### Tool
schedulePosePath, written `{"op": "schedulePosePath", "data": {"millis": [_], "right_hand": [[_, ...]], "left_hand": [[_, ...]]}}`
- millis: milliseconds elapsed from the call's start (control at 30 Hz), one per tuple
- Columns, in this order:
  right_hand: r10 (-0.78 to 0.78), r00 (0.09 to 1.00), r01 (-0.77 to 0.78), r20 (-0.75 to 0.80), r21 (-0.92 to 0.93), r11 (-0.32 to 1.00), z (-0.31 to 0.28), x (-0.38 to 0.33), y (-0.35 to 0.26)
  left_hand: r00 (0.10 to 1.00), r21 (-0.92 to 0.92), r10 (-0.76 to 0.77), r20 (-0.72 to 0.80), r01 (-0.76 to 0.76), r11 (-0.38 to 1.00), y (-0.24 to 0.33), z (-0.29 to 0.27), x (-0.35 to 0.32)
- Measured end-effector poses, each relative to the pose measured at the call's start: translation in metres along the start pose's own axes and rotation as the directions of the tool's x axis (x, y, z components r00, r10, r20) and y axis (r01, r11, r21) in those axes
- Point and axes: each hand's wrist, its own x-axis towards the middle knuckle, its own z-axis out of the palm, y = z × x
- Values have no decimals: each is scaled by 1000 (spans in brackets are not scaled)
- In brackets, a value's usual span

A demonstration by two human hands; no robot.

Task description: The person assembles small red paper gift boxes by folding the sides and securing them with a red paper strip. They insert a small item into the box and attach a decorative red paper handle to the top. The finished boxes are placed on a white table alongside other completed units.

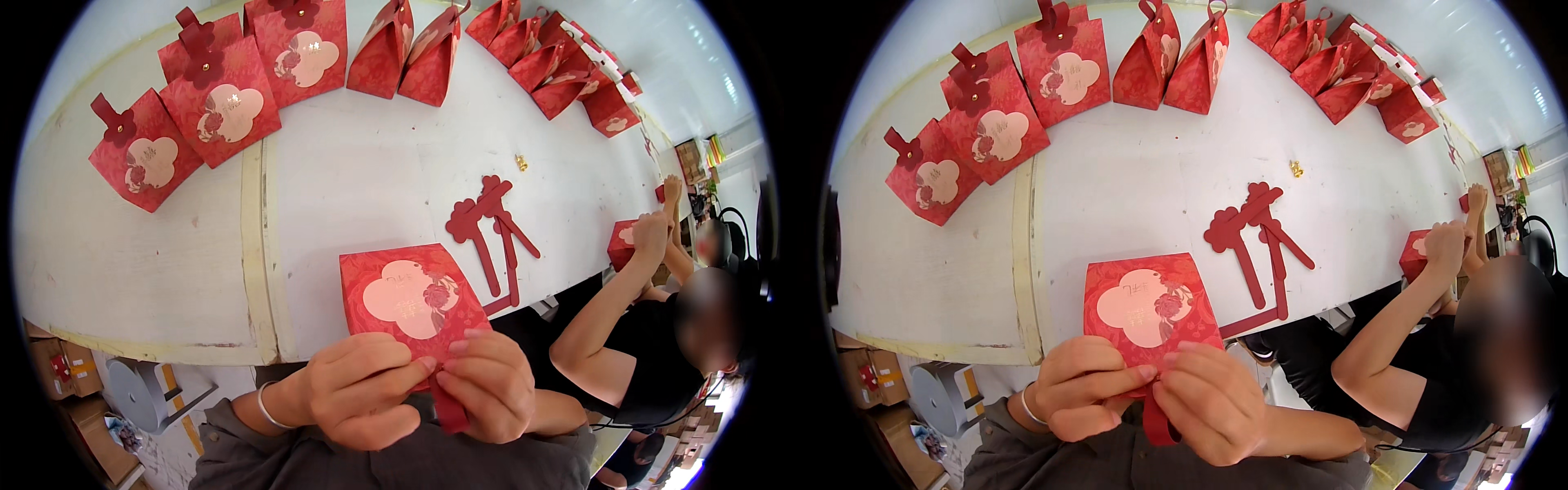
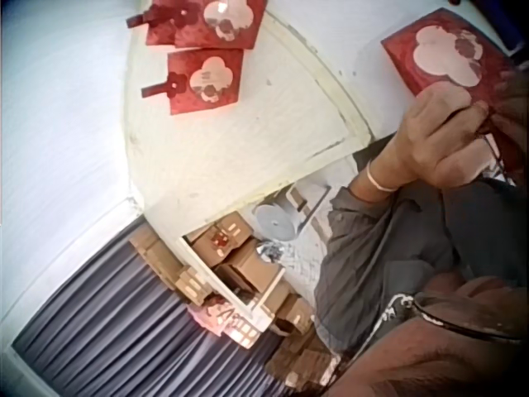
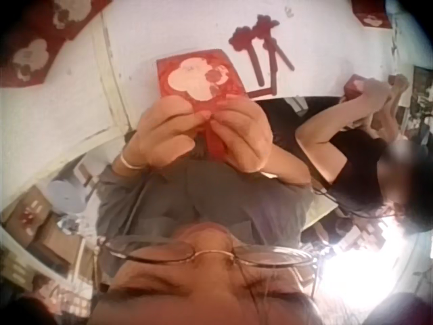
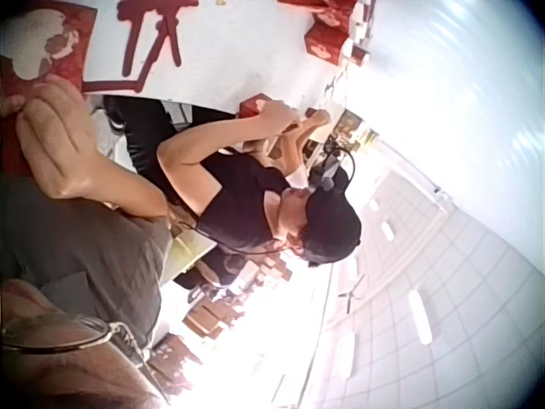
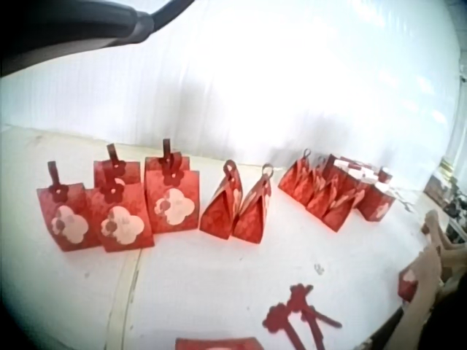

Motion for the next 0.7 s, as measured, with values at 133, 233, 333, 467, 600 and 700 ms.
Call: {"op": "schedulePosePath", "data": {"millis": [133,233,333,467,600,700], "right_hand": [[-172,982,158,-84,-148,976,6,-4,8],[-185,980,166,-73,-210,964,3,-3,8],[-206,972,180,-112,-211,961,6,-4,11],[-206,978,197,-40,-169,966,-1,4,14],[-93,996,94,20,-65,993,-2,7,15],[-120,993,120,-10,-6,993,1,8,22]], "left_hand": [[999,5,-20,-26,20,1000,-2,1,2],[999,9,-36,2,36,999,-2,-1,2],[999,-9,-48,-25,48,999,-2,1,3],[995,-8,17,-99,-18,1000,-7,6,3],[997,-1,-6,-82,6,1000,-7,3,6],[996,7,-56,-75,57,998,-5,2,7]]}}
